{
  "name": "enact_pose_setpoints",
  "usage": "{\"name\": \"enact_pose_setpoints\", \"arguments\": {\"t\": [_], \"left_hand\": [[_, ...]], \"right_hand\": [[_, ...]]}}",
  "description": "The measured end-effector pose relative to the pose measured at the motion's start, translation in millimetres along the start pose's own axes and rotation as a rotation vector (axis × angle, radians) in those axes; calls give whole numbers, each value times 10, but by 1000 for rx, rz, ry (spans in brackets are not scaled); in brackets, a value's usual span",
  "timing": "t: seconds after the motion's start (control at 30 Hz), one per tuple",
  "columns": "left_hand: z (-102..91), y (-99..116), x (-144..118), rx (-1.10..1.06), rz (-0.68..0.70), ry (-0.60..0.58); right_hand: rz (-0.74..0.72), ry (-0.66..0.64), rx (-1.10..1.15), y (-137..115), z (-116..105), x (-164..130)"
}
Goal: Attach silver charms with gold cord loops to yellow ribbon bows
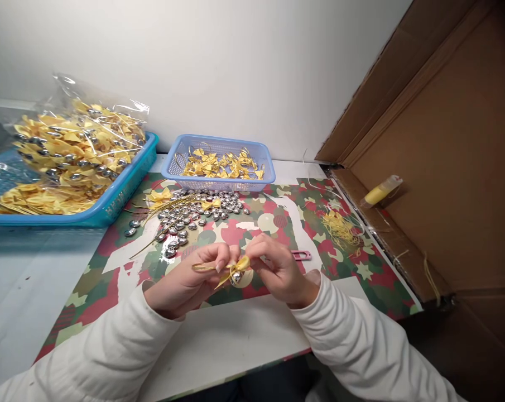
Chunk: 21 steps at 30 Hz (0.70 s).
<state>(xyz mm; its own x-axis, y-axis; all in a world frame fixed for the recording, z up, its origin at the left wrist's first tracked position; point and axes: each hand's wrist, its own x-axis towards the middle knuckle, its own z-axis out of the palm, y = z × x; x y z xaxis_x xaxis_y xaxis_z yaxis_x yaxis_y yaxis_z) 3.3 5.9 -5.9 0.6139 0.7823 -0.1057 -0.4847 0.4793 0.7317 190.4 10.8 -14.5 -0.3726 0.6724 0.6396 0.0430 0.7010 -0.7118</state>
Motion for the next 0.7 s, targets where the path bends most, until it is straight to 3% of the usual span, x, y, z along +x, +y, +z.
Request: {"name": "enact_pose_setpoints", "arguments": {"t": [0.7], "left_hand": [[49,33,-5,88,93,93]], "right_hand": [[-21,76,-131,-72,4,6]]}}
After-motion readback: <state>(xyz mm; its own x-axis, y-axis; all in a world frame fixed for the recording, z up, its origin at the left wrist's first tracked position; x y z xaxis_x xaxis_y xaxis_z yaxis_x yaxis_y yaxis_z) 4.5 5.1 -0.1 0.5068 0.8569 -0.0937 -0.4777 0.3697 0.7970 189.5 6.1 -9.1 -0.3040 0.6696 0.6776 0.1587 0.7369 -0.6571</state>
